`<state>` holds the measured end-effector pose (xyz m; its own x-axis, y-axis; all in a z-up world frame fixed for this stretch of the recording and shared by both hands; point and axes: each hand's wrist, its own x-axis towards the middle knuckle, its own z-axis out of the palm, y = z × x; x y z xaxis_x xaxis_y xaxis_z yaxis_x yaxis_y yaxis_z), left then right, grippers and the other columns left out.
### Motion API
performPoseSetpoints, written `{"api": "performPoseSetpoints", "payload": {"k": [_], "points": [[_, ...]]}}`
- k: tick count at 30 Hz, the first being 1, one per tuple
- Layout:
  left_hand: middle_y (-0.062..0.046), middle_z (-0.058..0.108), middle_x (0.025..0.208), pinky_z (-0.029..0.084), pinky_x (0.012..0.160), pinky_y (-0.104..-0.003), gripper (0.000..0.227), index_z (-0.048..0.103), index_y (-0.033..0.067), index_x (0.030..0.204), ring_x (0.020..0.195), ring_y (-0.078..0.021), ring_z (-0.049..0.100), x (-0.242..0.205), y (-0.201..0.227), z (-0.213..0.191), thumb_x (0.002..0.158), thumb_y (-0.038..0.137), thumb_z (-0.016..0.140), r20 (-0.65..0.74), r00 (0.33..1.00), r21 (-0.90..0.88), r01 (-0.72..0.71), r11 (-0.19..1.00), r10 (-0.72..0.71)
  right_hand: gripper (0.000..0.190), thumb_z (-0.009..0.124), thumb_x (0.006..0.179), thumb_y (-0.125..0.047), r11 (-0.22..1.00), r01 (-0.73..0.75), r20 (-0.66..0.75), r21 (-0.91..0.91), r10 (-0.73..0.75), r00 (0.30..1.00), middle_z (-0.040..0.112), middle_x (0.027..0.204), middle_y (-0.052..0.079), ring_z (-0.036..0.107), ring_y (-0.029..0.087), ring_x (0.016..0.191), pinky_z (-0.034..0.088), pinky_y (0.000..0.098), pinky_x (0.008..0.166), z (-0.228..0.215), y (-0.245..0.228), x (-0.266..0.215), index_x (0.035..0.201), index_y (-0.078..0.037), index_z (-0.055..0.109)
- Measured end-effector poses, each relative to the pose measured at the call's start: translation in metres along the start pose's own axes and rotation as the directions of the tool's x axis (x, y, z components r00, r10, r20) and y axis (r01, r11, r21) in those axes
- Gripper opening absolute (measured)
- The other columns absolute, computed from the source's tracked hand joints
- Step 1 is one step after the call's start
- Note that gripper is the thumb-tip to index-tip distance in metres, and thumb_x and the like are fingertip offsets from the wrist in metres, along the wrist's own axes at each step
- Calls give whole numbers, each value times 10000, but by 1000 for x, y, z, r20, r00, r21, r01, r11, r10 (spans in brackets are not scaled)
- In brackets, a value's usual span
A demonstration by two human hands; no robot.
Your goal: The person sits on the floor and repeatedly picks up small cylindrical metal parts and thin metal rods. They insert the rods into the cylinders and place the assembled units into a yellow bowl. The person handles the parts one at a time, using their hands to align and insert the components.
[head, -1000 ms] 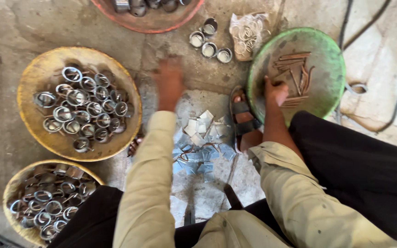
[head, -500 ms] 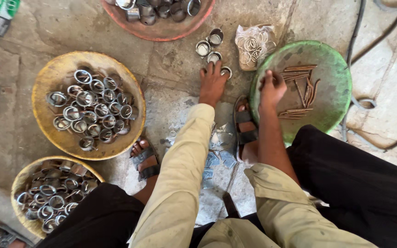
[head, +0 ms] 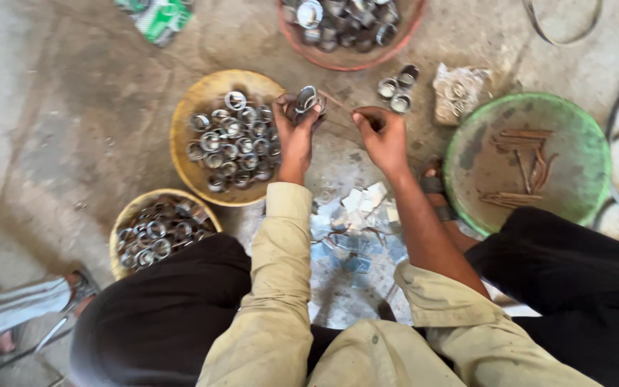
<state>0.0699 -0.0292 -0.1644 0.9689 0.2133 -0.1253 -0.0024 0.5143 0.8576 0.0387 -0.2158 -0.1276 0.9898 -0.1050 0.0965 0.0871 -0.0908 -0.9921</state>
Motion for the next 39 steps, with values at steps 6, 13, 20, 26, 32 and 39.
{"api": "performPoseSetpoints", "payload": {"k": [6,13,20,26,32,39], "points": [[-96,628,1282,613,873,-401,568,522,105,1365,1119,-230,653,-18,59,3,870,-55,750,-7,999,-150,-48,988,48,140,747,957,-89,996,68,22,-56,-67,997,674,771,-13,518,28,640,422,233,568,21,-75,-23,1042,20,759],[-97,625,1398,554,1084,-359,656,571,84,1429,1280,-225,627,-55,110,21,848,-163,747,186,866,293,-499,815,463,111,780,934,-48,799,461,117,-386,-453,884,706,852,82,563,99,757,466,274,686,22,-119,-42,1030,10,780],[-102,576,1479,522,1136,-328,680,554,79,1447,1369,-206,582,-80,151,37,840,-195,689,348,786,430,-618,658,511,140,698,1028,-84,985,140,185,104,-158,970,706,829,19,630,65,711,494,220,646,31,-98,-41,1043,49,739],[-104,624,1427,518,1133,-332,657,539,28,1460,1322,-197,614,-72,140,20,864,-192,710,256,886,257,-449,856,387,139,717,1016,-98,986,142,174,84,-155,973,661,764,-10,571,46,642,448,219,579,45,-94,-41,1059,30,750],[-98,607,1436,513,1139,-336,669,536,17,1451,1333,-193,596,-72,142,13,847,-179,746,306,880,260,-444,858,363,129,749,996,-94,959,253,145,-126,-234,961,630,712,-14,459,30,600,370,229,525,40,-119,-38,1062,14,779],[-93,601,1457,520,1134,-344,672,545,35,1455,1336,-196,590,-72,142,13,855,-177,761,311,877,274,-451,850,365,128,755,1002,-85,958,263,139,-117,-246,959,673,749,27,488,52,604,386,256,537,46,-128,-42,1075,14,787]]}}
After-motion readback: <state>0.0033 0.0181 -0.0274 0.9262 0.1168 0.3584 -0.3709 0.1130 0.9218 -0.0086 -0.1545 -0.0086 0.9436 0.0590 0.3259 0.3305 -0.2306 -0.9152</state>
